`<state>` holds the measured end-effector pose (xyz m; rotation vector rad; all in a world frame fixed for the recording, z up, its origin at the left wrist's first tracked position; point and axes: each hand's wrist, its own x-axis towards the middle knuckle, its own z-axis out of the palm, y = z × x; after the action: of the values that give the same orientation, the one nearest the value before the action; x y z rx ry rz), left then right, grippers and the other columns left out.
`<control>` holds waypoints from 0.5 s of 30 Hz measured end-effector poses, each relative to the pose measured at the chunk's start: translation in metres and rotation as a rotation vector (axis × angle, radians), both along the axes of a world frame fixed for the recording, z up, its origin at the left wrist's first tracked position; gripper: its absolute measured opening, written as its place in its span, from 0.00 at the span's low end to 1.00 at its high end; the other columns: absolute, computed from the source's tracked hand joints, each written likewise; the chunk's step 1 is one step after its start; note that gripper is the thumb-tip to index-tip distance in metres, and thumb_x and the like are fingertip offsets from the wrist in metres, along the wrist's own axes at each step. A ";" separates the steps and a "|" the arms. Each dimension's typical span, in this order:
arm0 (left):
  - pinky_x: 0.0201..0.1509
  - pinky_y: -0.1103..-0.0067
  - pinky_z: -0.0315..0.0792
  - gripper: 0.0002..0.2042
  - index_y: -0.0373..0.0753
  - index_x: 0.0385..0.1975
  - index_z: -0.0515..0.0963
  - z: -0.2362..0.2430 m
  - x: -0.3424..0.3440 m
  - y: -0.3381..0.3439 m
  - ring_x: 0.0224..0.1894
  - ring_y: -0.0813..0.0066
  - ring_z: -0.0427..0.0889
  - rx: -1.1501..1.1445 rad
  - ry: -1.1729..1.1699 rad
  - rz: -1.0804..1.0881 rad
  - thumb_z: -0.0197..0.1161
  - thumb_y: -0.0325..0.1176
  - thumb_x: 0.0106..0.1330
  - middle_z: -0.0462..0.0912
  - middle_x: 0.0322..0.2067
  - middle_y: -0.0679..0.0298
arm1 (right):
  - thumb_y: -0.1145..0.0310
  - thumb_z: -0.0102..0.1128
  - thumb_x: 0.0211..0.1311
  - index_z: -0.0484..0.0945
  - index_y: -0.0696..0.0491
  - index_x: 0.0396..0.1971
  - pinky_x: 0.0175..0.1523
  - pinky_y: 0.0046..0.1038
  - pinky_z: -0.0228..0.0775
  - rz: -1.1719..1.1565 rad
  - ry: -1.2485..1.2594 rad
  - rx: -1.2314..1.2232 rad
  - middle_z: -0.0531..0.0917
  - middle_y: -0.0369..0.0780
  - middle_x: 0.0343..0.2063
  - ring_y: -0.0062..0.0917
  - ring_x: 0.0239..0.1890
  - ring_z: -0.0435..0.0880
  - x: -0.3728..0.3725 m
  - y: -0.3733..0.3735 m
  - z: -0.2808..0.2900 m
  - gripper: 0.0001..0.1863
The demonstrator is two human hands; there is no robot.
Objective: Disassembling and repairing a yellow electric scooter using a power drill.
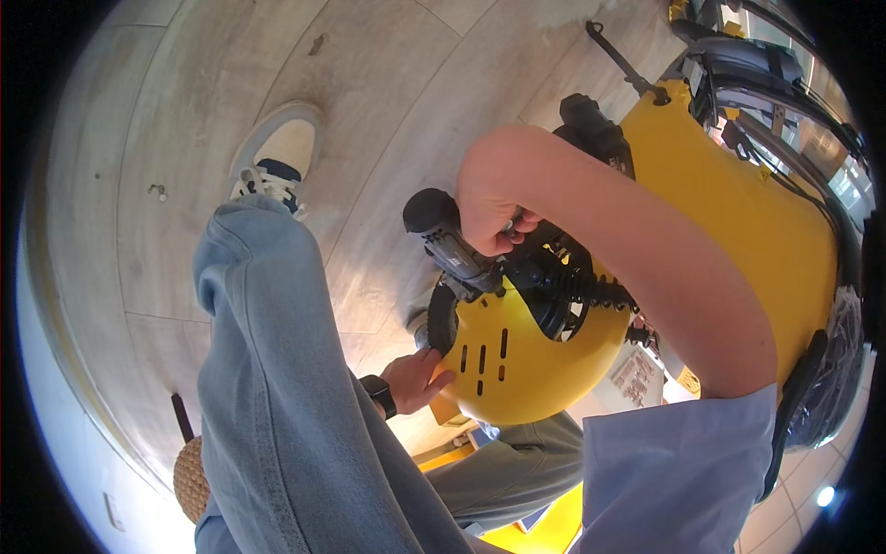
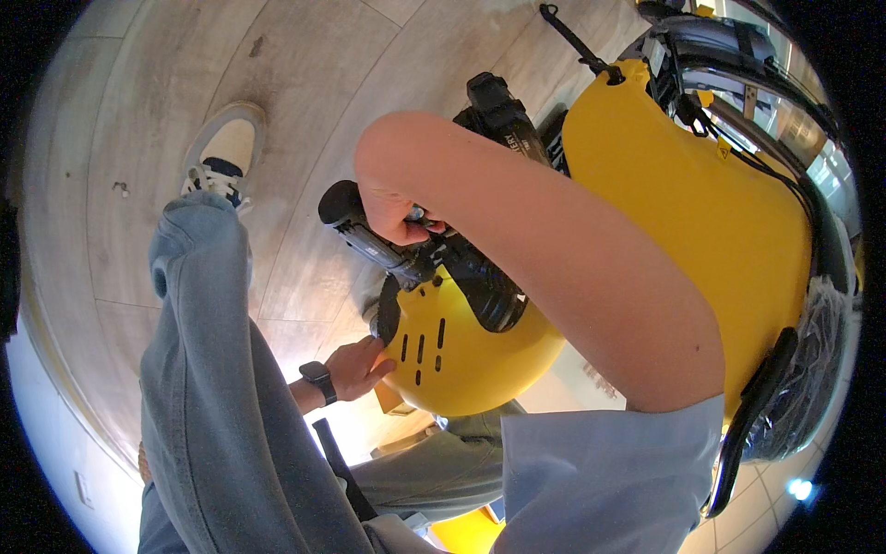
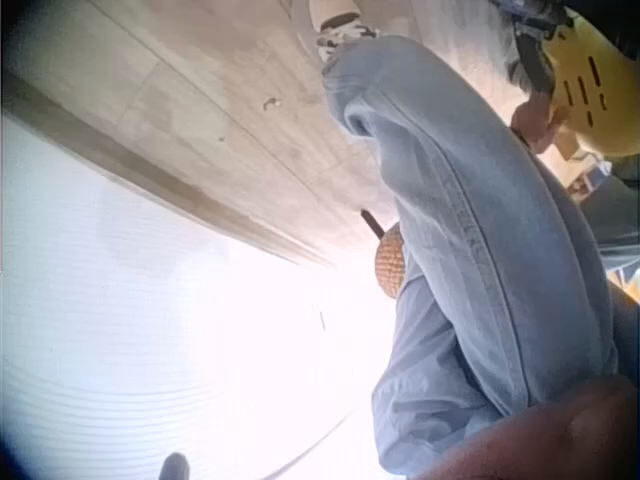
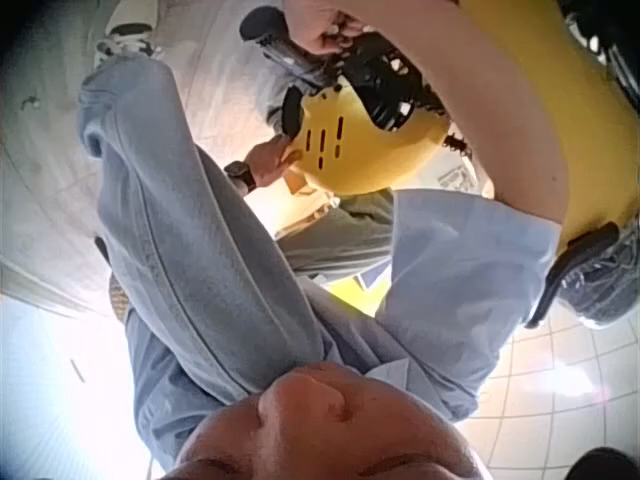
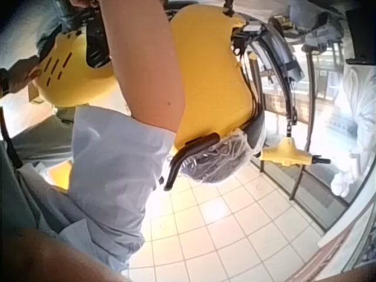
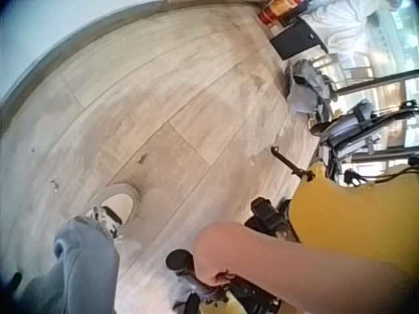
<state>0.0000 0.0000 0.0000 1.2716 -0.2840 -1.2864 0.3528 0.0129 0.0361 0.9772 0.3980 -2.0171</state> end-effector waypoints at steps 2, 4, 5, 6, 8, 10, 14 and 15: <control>0.52 0.60 0.74 0.22 0.34 0.56 0.65 0.000 0.005 -0.006 0.47 0.49 0.79 -0.035 0.028 -0.005 0.46 0.47 0.73 0.77 0.45 0.45 | 0.69 0.62 0.43 0.78 0.53 0.21 0.26 0.29 0.64 0.016 -0.049 -0.041 0.76 0.37 0.17 0.24 0.17 0.70 0.004 -0.001 0.006 0.05; 0.52 0.60 0.74 0.22 0.34 0.55 0.66 0.007 0.008 -0.011 0.47 0.49 0.79 -0.048 0.033 0.003 0.46 0.47 0.73 0.77 0.45 0.45 | 0.69 0.62 0.43 0.78 0.53 0.21 0.26 0.29 0.64 0.028 -0.043 -0.062 0.75 0.37 0.17 0.24 0.17 0.70 0.005 -0.003 0.010 0.05; 0.52 0.60 0.74 0.22 0.34 0.55 0.66 0.009 0.009 -0.011 0.47 0.49 0.79 -0.049 0.042 0.008 0.46 0.47 0.73 0.77 0.45 0.45 | 0.69 0.62 0.43 0.77 0.53 0.21 0.26 0.28 0.63 0.036 -0.034 -0.072 0.75 0.37 0.17 0.24 0.17 0.69 0.006 -0.004 0.011 0.05; 0.52 0.60 0.74 0.22 0.34 0.55 0.66 0.009 0.008 -0.011 0.47 0.49 0.79 -0.049 0.042 0.008 0.46 0.47 0.73 0.77 0.45 0.45 | 0.69 0.62 0.43 0.77 0.53 0.21 0.26 0.28 0.63 0.036 -0.034 -0.072 0.75 0.37 0.17 0.24 0.17 0.69 0.006 -0.003 0.010 0.05; 0.52 0.60 0.74 0.22 0.34 0.55 0.66 0.007 0.006 -0.009 0.47 0.49 0.79 -0.038 0.018 -0.006 0.46 0.46 0.74 0.77 0.45 0.46 | 0.70 0.62 0.43 0.78 0.52 0.21 0.26 0.28 0.63 0.038 -0.042 -0.081 0.75 0.37 0.16 0.24 0.16 0.68 0.006 -0.002 0.008 0.04; 0.52 0.60 0.74 0.22 0.34 0.55 0.66 0.008 0.011 -0.017 0.46 0.49 0.79 -0.070 -0.004 0.019 0.46 0.47 0.74 0.77 0.45 0.46 | 0.70 0.62 0.43 0.78 0.52 0.21 0.25 0.28 0.63 0.055 -0.065 -0.120 0.75 0.37 0.16 0.24 0.16 0.68 0.011 -0.004 0.013 0.04; 0.51 0.60 0.74 0.22 0.34 0.56 0.65 0.005 0.005 -0.010 0.46 0.50 0.79 -0.043 0.035 0.006 0.46 0.47 0.73 0.77 0.44 0.46 | 0.70 0.61 0.44 0.78 0.52 0.22 0.24 0.27 0.62 0.042 -0.080 -0.161 0.74 0.36 0.16 0.23 0.15 0.67 0.005 -0.008 -0.002 0.04; 0.51 0.60 0.74 0.22 0.34 0.56 0.65 0.005 0.004 -0.009 0.46 0.50 0.79 -0.041 0.037 0.007 0.46 0.47 0.73 0.77 0.44 0.46 | 0.70 0.61 0.44 0.78 0.52 0.22 0.24 0.27 0.62 0.043 -0.079 -0.158 0.74 0.36 0.16 0.23 0.15 0.67 0.005 -0.006 -0.002 0.04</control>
<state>0.0043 -0.0093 0.0046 1.2126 -0.2784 -1.2910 0.3580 0.0067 0.0338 0.9382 0.2115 -1.9329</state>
